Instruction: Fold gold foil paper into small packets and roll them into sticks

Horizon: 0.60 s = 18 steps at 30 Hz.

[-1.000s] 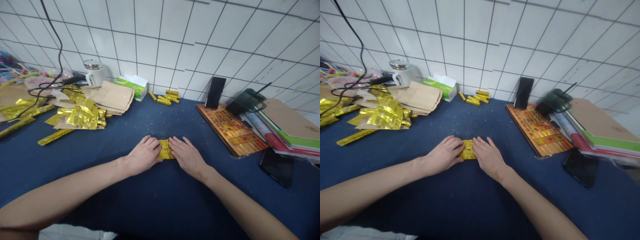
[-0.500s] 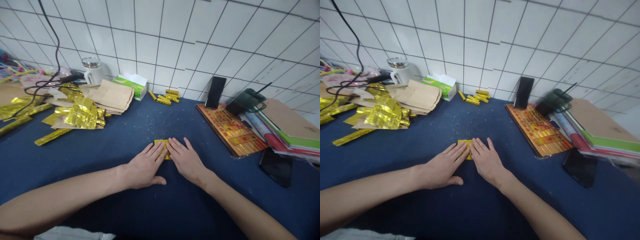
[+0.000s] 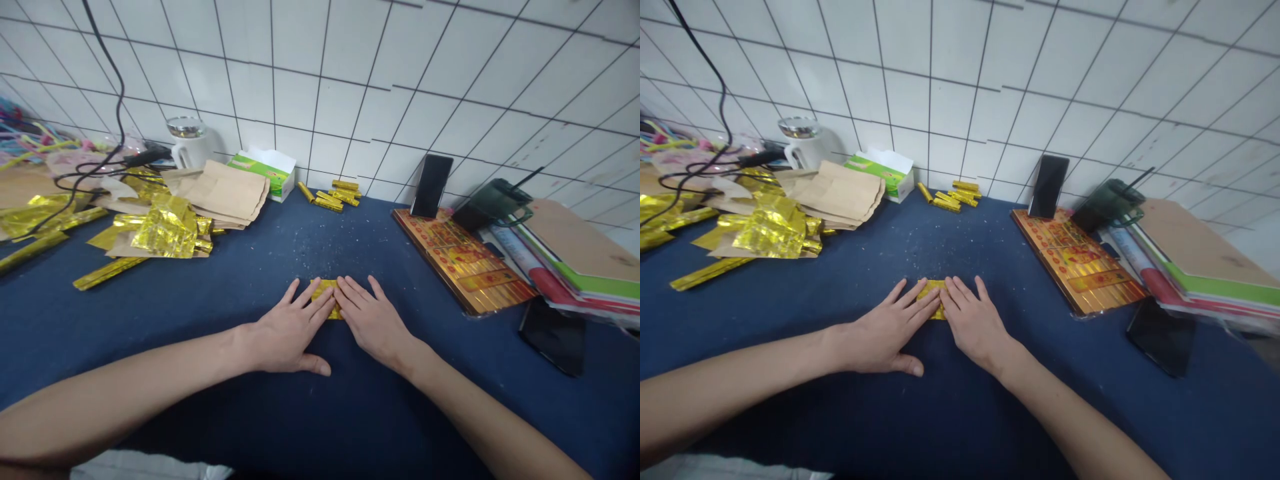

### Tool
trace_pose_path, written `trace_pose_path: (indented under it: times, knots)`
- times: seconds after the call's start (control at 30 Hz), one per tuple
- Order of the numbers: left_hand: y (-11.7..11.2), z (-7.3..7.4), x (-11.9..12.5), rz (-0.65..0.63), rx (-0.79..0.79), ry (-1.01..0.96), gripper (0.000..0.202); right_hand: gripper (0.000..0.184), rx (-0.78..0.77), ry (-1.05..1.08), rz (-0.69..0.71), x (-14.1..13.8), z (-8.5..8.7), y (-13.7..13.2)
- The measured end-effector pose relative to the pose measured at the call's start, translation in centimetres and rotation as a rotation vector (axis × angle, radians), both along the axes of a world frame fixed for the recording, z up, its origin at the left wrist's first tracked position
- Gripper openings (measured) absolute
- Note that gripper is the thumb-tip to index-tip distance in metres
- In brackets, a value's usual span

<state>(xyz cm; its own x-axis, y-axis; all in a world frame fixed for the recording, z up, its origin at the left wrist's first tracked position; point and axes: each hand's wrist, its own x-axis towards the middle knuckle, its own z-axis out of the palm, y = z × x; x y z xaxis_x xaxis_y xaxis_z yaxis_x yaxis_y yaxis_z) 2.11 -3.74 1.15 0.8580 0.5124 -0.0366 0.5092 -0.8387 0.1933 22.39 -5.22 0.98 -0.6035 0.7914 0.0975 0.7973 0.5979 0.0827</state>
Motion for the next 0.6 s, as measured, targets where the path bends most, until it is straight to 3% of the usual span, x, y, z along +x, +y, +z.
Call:
trace_pose_path:
  times: [0.6]
  knots:
    - [0.50, 0.01, -0.15, -0.037, 0.007, 0.015, 0.097, 0.050, 0.010, 0.117, -0.039, -0.14, -0.63, -0.09]
